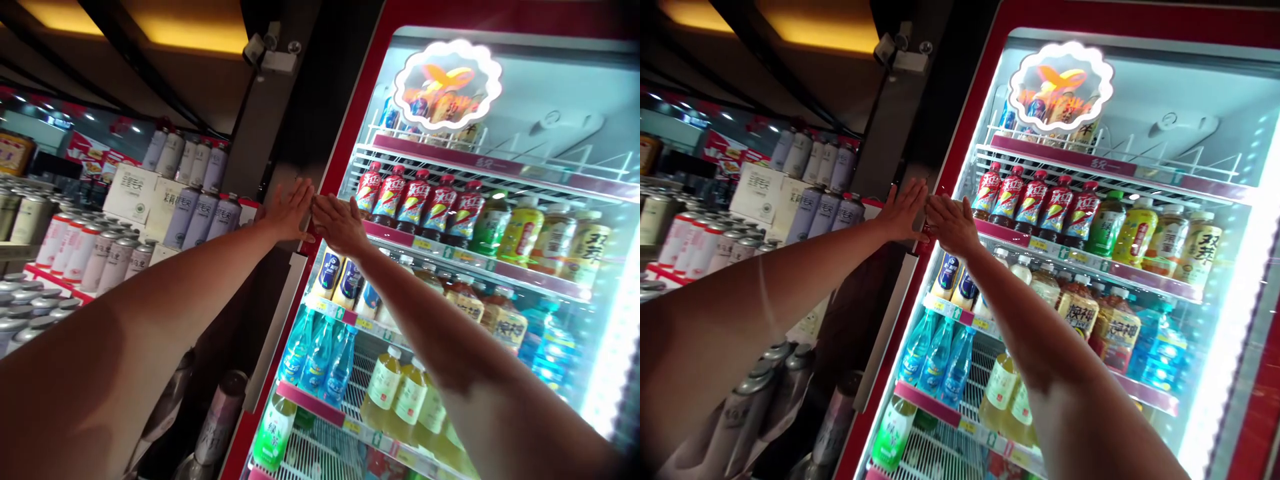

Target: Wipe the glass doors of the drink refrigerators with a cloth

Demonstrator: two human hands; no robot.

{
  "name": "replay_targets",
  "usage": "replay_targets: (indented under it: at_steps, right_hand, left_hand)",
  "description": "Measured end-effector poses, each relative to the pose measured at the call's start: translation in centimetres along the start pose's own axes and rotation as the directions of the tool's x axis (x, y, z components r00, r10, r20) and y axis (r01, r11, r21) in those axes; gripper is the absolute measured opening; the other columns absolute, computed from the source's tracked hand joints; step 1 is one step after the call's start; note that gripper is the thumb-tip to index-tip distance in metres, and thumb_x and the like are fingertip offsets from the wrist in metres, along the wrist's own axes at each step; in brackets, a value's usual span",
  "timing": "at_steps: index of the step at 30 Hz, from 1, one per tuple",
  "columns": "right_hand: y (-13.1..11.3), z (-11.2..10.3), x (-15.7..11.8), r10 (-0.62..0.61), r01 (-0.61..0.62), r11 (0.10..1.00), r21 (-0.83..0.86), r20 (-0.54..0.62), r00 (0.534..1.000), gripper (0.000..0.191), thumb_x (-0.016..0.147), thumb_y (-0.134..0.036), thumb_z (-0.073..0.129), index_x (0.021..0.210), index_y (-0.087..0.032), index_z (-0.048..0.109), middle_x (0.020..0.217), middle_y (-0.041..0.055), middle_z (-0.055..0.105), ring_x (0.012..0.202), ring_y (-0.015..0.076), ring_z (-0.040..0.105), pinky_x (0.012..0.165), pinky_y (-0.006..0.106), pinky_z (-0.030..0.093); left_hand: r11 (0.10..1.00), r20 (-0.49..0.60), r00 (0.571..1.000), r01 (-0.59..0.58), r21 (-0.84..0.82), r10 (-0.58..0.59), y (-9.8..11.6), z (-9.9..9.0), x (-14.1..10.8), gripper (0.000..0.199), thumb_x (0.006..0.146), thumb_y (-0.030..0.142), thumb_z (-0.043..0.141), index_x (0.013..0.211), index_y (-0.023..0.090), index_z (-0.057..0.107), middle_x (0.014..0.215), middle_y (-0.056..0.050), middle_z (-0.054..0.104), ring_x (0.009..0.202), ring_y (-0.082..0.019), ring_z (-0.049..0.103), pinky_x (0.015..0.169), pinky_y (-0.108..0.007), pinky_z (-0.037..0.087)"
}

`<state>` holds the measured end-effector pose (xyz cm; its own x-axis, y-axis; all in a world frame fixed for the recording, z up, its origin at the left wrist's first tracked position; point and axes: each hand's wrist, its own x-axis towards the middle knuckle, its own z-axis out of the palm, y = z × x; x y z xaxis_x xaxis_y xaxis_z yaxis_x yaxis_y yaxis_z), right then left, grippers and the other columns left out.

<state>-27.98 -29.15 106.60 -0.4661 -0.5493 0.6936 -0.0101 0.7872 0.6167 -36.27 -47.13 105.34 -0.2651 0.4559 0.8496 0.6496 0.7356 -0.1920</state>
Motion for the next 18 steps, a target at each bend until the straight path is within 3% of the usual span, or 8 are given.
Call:
replay_targets:
  at_steps: [2,6,12,16,18]
  right_hand:
    - [0.8,-0.4,0.1,0.026,-0.026,1.000,0.002,-0.015,1.000,0.053,0.104,-0.036,0.035,0.157,-0.031,0.041,0.167,-0.0030,0.035,0.157,0.0243,0.024,0.129,0.058,0.001]
    - [2.0,-0.6,2.1,0.222,-0.223,0.975,0.004,-0.122,0.967,0.057,0.103,-0.035,0.038,0.159,-0.026,0.037,0.169,-0.0003,0.030,0.158,0.0295,0.019,0.126,0.064,-0.001]
    - [3.2,-0.7,5.6,0.192,-0.194,0.981,-0.013,-0.116,0.975,0.058,0.103,-0.037,0.037,0.160,-0.023,0.035,0.170,0.0014,0.030,0.158,0.0281,0.016,0.126,0.064,-0.001]
    - [3.6,-1.2,7.2,0.320,-0.323,0.946,-0.023,-0.093,0.943,0.064,0.099,-0.035,0.042,0.162,-0.025,0.031,0.172,-0.0013,0.023,0.159,0.0313,0.013,0.125,0.070,0.002]
    - [3.5,-1.4,7.1,0.301,-0.304,0.953,-0.023,-0.075,0.951,0.063,0.099,-0.033,0.041,0.161,-0.026,0.032,0.172,-0.0023,0.023,0.159,0.0313,0.013,0.125,0.071,0.002]
  left_hand:
    - [1.000,-0.012,1.000,-0.021,-0.003,0.021,-0.5,0.1,0.0,0.138,0.071,0.072,0.076,0.164,0.014,-0.009,0.172,-0.020,-0.006,0.159,-0.039,-0.006,0.124,-0.067,-0.004]
    - [0.999,-0.024,0.998,-0.055,-0.002,0.055,-1.0,0.2,0.3,0.143,0.068,0.075,0.076,0.164,0.014,-0.011,0.172,-0.019,-0.008,0.159,-0.040,-0.009,0.124,-0.065,-0.006]
    - [0.999,0.037,0.999,0.016,-0.028,-0.015,-0.5,-0.2,0.4,0.131,0.076,0.080,0.063,0.164,0.012,-0.005,0.172,-0.018,-0.007,0.159,-0.039,-0.007,0.124,-0.066,-0.004]
    - [0.997,0.047,0.998,0.041,-0.070,-0.038,0.1,-0.3,0.4,0.114,0.085,0.081,0.045,0.165,0.013,0.000,0.173,-0.014,-0.004,0.160,-0.037,-0.004,0.126,-0.064,-0.002]
    - [0.996,0.036,0.999,0.040,-0.083,-0.037,0.4,-0.4,0.5,0.113,0.085,0.081,0.044,0.165,0.013,0.002,0.173,-0.014,-0.002,0.160,-0.037,-0.004,0.126,-0.064,-0.001]
